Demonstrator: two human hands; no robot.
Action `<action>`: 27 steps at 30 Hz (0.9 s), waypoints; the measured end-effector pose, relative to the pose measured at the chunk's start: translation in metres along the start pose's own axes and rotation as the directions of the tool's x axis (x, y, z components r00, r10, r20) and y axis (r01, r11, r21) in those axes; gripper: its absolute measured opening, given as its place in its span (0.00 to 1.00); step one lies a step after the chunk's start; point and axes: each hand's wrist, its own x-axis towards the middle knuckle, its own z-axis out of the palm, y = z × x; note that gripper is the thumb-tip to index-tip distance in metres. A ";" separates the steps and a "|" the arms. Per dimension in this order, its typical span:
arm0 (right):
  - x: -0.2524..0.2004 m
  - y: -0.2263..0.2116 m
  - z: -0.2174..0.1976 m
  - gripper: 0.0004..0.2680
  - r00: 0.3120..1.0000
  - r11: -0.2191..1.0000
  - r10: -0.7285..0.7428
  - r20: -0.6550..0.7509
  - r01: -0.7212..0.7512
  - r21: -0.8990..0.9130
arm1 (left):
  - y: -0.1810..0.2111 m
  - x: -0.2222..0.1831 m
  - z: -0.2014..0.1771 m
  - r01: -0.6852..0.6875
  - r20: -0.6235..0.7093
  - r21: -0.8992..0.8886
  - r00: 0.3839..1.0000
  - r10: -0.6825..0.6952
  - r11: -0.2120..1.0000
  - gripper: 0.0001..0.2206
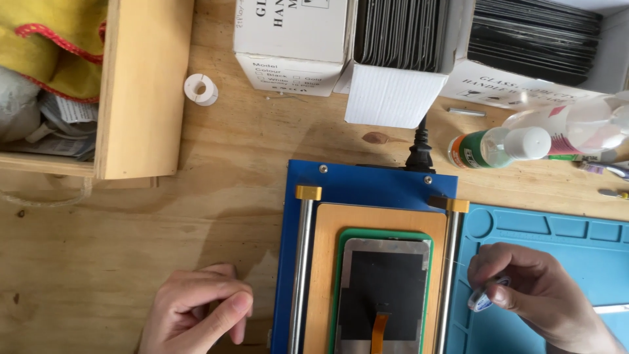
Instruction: Using a wire separator tool on a heating machine to detach a screen from a mobile phone frame.
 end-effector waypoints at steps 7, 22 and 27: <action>0.006 -0.008 0.002 0.09 0.999 1.000 -0.019 0.037 0.020 -0.017 | -0.008 -0.007 0.000 0.004 -0.021 -0.012 1.000 -0.004 1.000 0.23; 0.016 -0.020 0.009 0.10 0.997 0.990 0.076 -0.004 -0.076 -0.117 | -0.018 -0.026 -0.011 0.002 -0.049 -0.028 0.999 -0.004 1.000 0.21; 0.021 -0.024 0.012 0.10 0.995 0.985 0.102 0.015 -0.099 -0.142 | -0.023 -0.033 -0.016 -0.009 -0.058 -0.004 0.998 0.008 1.000 0.21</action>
